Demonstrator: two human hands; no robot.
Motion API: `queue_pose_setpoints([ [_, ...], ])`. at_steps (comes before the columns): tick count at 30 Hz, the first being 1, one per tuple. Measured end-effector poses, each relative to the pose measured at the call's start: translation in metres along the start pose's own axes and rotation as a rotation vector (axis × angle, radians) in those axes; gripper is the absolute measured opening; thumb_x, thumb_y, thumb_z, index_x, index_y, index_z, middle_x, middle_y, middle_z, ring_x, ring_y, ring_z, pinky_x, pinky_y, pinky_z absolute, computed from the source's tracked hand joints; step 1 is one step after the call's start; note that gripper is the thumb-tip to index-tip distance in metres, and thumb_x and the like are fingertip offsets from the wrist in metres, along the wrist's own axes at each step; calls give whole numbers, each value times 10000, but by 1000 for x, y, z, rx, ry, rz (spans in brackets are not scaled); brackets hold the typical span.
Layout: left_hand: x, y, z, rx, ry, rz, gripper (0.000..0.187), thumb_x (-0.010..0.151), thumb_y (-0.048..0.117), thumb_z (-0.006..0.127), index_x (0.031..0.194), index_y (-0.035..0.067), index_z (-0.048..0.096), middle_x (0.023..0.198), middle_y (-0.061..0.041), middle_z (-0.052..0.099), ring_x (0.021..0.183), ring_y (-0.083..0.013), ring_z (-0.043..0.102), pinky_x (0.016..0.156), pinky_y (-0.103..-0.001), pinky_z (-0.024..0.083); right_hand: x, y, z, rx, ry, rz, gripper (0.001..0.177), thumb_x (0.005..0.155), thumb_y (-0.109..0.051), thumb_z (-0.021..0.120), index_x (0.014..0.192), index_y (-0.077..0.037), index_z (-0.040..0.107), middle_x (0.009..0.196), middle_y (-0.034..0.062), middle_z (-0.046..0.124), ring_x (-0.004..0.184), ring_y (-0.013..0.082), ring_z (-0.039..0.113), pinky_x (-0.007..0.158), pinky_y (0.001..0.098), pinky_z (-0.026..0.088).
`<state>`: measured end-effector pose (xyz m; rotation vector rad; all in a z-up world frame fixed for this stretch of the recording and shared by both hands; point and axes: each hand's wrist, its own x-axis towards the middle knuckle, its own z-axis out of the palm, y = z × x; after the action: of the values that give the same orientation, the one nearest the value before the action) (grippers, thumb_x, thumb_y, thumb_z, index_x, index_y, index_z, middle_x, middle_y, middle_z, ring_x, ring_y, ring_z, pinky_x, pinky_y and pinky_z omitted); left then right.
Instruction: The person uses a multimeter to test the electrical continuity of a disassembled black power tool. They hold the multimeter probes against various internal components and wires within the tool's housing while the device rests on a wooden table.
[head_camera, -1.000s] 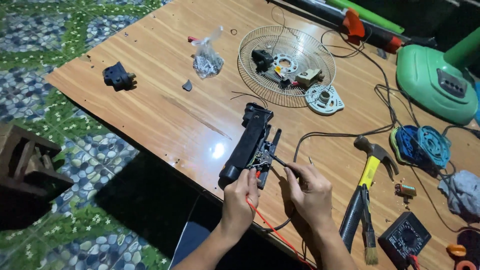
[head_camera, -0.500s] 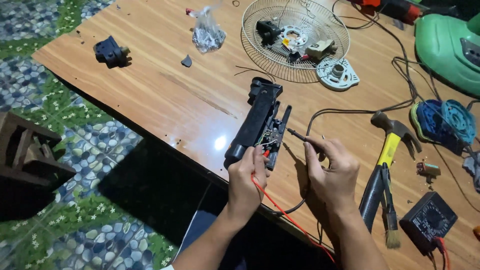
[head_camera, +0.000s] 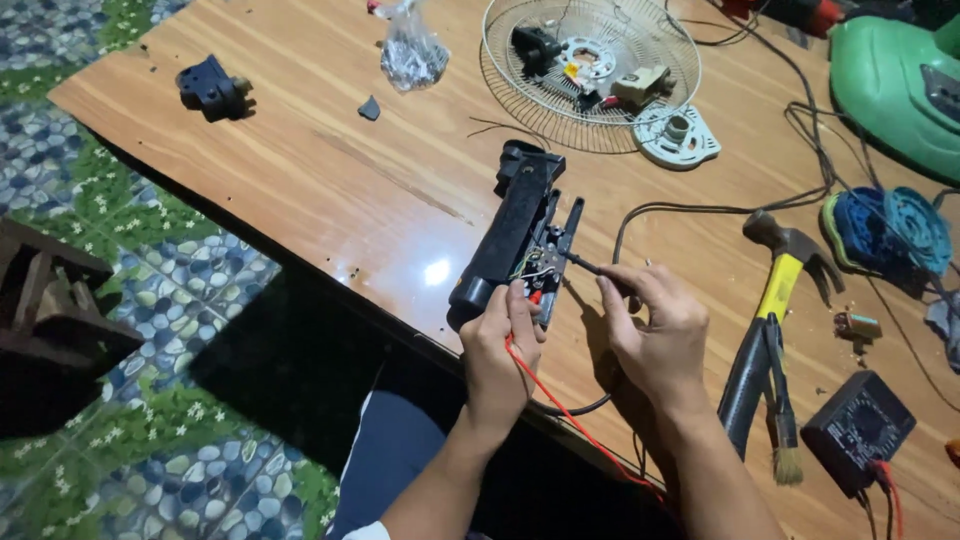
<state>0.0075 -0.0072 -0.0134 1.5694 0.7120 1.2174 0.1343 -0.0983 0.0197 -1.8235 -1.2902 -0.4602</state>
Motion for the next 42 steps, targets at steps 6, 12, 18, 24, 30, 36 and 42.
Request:
queue_pose_setpoints([
  [6,0,4,2,64,8,-2,377,1063,160,518,718,67,640,448,-74,633,404,-195,649,445,-282,539,-4,-3,6,49,82,30,103,885,-14,792,964,-79,805,755,96,707,593,246,650,581,323,546],
  [12,1,3,9,53,0,-23,389,1061,181,526,699,79,627,430,-59,621,330,-205,605,369,-274,498,-8,0,8,57,78,38,113,886,-73,794,987,-122,810,726,87,676,557,238,640,549,325,546],
  [18,-1,-3,13,42,18,-19,400,1068,194,514,702,87,632,425,-49,611,281,-164,555,334,-254,461,-1,10,6,58,63,50,113,899,-84,777,987,-146,810,701,57,666,551,214,634,556,311,545],
  [24,-1,0,2,51,-151,-160,353,1075,202,422,837,49,633,549,-59,636,314,-128,550,324,-265,458,7,12,0,16,-175,12,109,929,-58,738,1034,-38,763,863,86,717,742,211,677,677,321,519],
  [30,1,9,0,71,-130,-176,381,1073,226,418,793,62,617,515,-53,633,270,-124,548,329,-253,464,23,-5,-6,96,-165,66,102,917,-57,746,1013,-31,768,922,94,766,778,175,710,686,272,559],
  [36,0,9,2,93,-101,-186,415,1075,232,399,767,43,603,499,-68,620,275,-119,564,332,-238,455,21,-6,-3,284,-155,213,150,924,-45,726,1065,-4,754,1003,137,769,896,210,735,803,287,594],
  [42,1,9,1,110,-126,-167,420,1084,223,376,775,45,597,398,-38,528,369,-103,614,438,-222,511,16,-1,-3,121,-104,70,105,978,-32,696,1053,26,743,992,156,762,876,241,755,785,311,613],
])
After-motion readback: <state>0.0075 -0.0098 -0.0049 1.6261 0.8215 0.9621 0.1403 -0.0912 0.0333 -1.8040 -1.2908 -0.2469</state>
